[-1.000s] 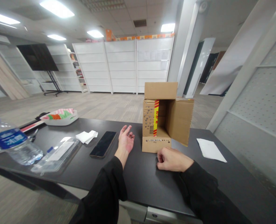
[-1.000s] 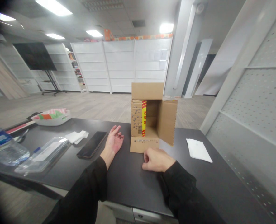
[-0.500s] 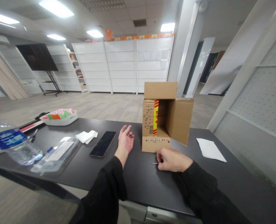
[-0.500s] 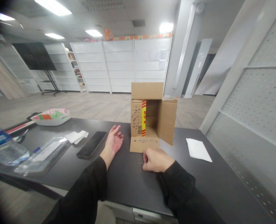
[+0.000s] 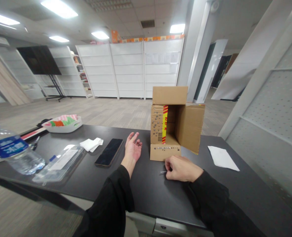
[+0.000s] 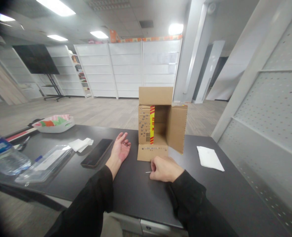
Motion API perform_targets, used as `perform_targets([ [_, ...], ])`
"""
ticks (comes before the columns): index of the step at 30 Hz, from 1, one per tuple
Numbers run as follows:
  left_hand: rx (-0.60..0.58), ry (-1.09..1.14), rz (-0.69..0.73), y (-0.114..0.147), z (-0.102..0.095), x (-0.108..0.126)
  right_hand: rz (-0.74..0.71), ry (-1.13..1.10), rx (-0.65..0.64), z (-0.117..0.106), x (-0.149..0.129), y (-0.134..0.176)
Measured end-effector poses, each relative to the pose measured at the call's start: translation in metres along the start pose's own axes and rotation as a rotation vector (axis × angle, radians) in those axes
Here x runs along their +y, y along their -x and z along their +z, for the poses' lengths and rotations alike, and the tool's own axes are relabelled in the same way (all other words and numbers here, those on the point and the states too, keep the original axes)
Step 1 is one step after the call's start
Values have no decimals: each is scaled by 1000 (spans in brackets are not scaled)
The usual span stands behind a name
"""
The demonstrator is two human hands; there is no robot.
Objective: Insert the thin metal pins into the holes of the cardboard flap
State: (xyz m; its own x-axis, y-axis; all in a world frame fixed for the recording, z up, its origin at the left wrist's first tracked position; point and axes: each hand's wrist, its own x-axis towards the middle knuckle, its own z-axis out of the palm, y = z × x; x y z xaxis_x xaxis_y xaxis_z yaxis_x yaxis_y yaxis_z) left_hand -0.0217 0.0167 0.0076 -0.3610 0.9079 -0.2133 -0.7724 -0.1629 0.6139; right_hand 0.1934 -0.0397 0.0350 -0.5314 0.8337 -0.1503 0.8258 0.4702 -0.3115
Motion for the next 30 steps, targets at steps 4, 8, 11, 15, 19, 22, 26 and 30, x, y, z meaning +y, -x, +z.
perform_targets([
  [4,0,-3,-2,2,1,1,-9,-15,37,-2,0,0],
  [8,4,-4,-5,2,1,1,-13,-50,57,-5,-3,1],
  [11,8,-4,-4,1,0,1,-14,-61,82,-7,-3,1],
  [15,1,-10,-1,0,-1,0,-29,-72,182,-6,1,-1],
  [19,-1,-11,0,-1,-2,0,-35,-101,238,-3,6,-4],
  [22,0,-10,-2,-1,-2,-1,-64,-127,286,-1,8,-5],
  [26,3,-5,-6,-1,-1,0,-126,-140,396,0,9,-7],
  [30,-3,-2,-8,-1,-2,0,-150,-174,496,1,11,-8],
])
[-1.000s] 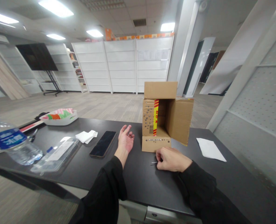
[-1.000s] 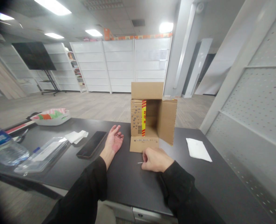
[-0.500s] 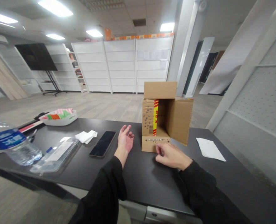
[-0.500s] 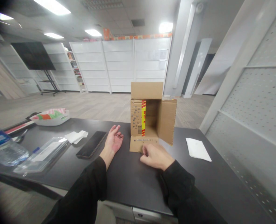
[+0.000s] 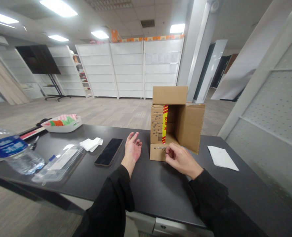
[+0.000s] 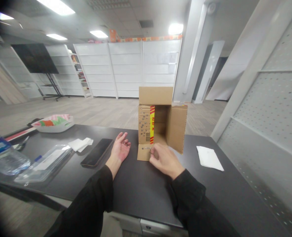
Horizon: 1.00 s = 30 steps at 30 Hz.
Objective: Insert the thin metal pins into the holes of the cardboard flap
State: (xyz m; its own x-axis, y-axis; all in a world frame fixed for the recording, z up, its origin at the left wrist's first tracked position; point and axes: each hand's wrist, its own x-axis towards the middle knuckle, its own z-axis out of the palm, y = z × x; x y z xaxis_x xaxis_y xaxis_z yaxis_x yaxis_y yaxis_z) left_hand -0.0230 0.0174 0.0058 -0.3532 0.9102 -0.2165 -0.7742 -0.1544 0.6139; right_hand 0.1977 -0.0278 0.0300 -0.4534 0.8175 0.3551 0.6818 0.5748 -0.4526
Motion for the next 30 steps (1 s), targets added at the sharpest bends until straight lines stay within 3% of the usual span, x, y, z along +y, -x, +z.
perform_targets([
  [5,6,-2,0,0,0,0,56,-25,66,0,2,0],
  [14,8,6,0,1,2,0,-2,-91,362,0,5,0],
  [24,10,4,2,2,3,1,-56,-115,410,0,5,0],
  [30,14,4,0,4,4,1,18,-129,499,-1,5,-1],
])
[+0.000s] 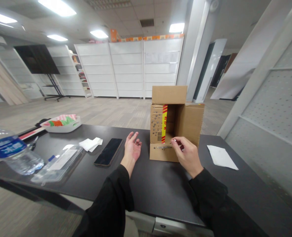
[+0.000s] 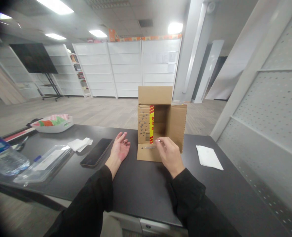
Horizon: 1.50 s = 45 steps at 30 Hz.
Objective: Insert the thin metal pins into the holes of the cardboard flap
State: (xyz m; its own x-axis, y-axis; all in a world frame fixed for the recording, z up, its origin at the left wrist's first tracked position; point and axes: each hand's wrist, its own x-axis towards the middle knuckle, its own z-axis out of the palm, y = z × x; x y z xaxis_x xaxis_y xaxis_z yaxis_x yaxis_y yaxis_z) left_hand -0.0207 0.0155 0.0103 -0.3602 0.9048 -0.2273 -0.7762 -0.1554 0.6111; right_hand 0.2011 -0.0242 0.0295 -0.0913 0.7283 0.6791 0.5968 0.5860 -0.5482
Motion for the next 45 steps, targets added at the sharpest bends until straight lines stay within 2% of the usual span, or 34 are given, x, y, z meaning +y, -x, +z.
perform_targets([
  [6,-10,5,2,-3,-3,-1,14,-41,55,3,8,0],
  [22,-18,-16,14,-4,-4,-2,-16,128,183,1,16,-5],
  [31,-10,1,4,-3,-2,-1,30,102,118,5,21,-3],
  [45,-17,-1,11,-4,-4,-2,14,113,-4,8,26,-1],
])
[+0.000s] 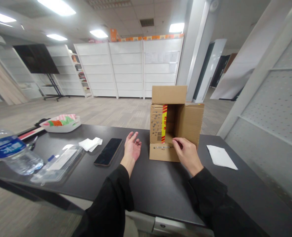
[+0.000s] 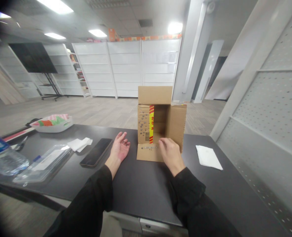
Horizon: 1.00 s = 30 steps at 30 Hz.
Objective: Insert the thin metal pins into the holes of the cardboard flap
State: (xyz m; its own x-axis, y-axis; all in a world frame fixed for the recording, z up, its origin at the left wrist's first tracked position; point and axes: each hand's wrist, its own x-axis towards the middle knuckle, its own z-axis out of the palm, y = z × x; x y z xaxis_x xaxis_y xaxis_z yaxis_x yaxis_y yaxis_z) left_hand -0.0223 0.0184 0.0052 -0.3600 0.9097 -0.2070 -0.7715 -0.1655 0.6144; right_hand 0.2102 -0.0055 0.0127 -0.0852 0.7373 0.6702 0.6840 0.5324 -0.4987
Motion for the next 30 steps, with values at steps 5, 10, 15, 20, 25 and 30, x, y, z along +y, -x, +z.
perform_targets([
  [5,-1,4,-3,-1,-1,0,-7,1,-41,-1,0,0],
  [10,5,1,-2,-1,-1,-1,-14,10,-86,-2,-1,1],
  [15,-1,0,-5,-2,-2,0,-15,15,-134,-3,-5,1],
  [20,-1,6,-10,0,0,1,-27,18,-192,-4,-6,0],
  [25,10,5,-9,1,2,2,-29,67,-305,-1,-5,1],
  [30,9,6,-8,2,1,1,-10,77,-343,-2,-8,1],
])
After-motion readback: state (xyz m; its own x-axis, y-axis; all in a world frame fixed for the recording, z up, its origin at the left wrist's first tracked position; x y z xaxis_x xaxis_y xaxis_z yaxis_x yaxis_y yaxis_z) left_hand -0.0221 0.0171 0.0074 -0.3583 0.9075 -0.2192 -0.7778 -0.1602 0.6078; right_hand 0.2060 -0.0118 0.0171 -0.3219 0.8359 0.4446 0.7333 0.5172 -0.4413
